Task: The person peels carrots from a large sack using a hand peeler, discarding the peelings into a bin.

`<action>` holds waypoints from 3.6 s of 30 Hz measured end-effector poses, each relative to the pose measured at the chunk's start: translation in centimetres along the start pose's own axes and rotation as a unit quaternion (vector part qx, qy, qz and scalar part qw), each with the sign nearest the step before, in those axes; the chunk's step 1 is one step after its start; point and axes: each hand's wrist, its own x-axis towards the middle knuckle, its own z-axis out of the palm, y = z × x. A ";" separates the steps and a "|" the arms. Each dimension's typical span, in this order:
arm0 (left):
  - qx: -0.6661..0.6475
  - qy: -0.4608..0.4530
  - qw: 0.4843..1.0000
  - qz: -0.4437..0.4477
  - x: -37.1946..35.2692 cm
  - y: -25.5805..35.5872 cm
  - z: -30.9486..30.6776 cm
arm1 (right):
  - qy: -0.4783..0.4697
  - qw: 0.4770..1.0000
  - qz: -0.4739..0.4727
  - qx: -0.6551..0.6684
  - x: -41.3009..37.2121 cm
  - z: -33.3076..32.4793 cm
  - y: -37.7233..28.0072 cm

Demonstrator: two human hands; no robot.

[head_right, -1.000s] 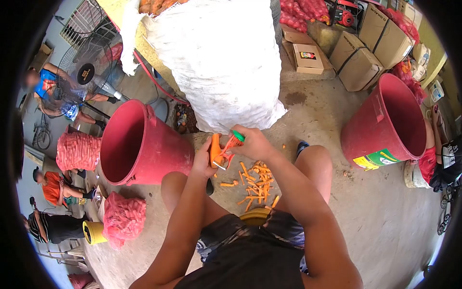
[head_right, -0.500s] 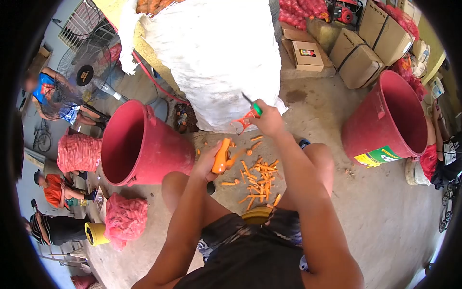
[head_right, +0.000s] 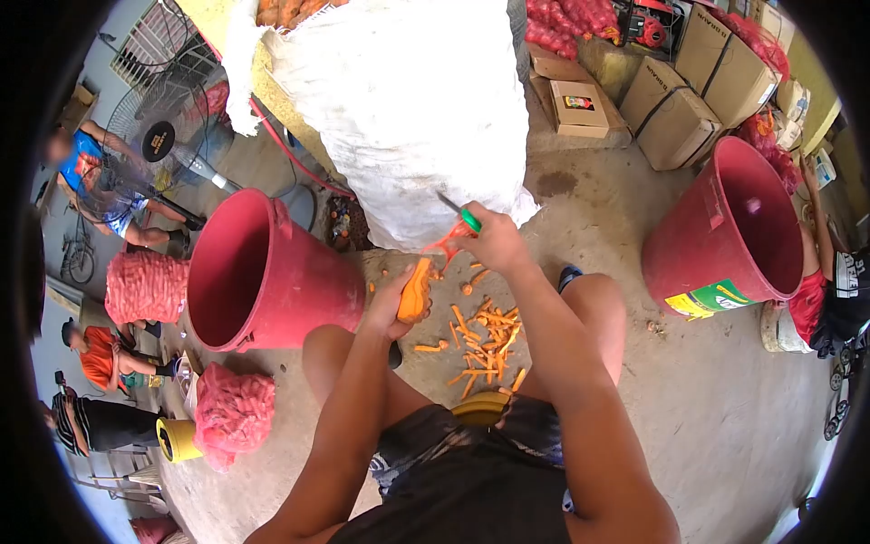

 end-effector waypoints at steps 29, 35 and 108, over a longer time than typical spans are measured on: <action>0.016 0.000 1.000 -0.007 0.2 0.3 -1.4 | -0.063 0.991 0.069 -0.095 -1.2 0.4 1.0; -0.099 -0.033 0.988 0.110 -2.1 1.9 1.8 | -0.085 0.986 0.062 -0.130 -1.8 0.9 0.9; 0.654 0.277 0.235 0.664 3.1 35.7 20.5 | -0.170 0.971 0.046 -0.162 -0.2 -7.6 2.3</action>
